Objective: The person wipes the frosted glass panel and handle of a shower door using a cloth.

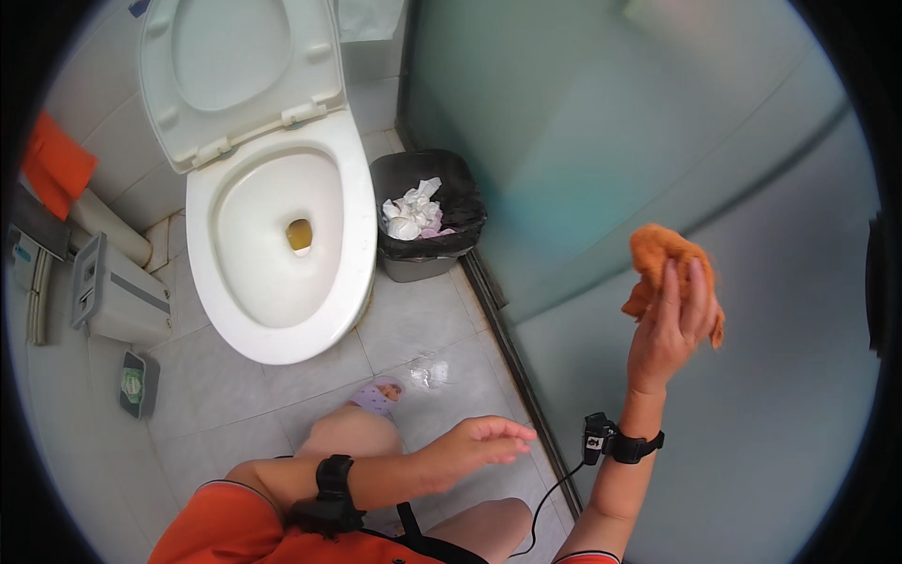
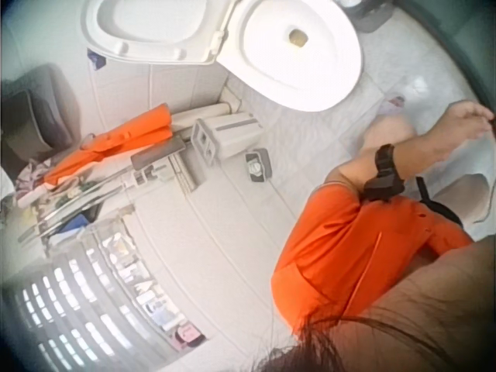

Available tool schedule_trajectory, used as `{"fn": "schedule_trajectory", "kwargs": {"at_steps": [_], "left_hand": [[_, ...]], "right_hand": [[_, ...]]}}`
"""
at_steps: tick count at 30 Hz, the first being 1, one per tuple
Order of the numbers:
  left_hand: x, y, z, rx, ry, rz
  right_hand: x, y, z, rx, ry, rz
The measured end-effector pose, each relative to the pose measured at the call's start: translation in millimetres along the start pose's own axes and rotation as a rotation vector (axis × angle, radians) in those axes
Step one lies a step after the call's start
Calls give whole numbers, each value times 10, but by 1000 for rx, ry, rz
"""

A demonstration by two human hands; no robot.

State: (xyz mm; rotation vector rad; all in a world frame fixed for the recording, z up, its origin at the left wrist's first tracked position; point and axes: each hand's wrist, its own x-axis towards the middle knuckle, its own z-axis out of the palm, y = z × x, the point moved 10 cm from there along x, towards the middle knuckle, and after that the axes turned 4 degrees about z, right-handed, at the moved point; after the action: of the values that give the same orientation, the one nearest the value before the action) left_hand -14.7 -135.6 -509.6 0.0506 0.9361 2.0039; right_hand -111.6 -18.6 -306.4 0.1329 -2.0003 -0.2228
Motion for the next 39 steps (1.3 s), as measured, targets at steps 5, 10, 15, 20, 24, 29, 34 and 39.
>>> {"fn": "schedule_trajectory", "kwargs": {"at_steps": [5,10,15,20,24,29,34,39], "left_hand": [[5,-53,27,17,-47,-33],[61,-86,11,31,-40,-71],[186,-135,16,37,-54,-135],[495,-269,110,71,-124,-226],[732,-379,45,-1,-134,-252],[802,-516,1,-111,-99,-363],[768,-577,-267,-310,205,-477],[561,-567,-443,-356,257,-439]], "right_hand": [[-934,-124,782,62,-517,-85],[-1388,-338,904,347,-818,-169],[-897,-368,735,294,-648,-34],[-573,-150,480,288,-421,-68],[-664,-73,451,240,-420,-71],[-714,-1,447,262,-627,-119],[-786,-40,684,242,-870,-199],[-791,-92,831,274,-1056,-199]]}}
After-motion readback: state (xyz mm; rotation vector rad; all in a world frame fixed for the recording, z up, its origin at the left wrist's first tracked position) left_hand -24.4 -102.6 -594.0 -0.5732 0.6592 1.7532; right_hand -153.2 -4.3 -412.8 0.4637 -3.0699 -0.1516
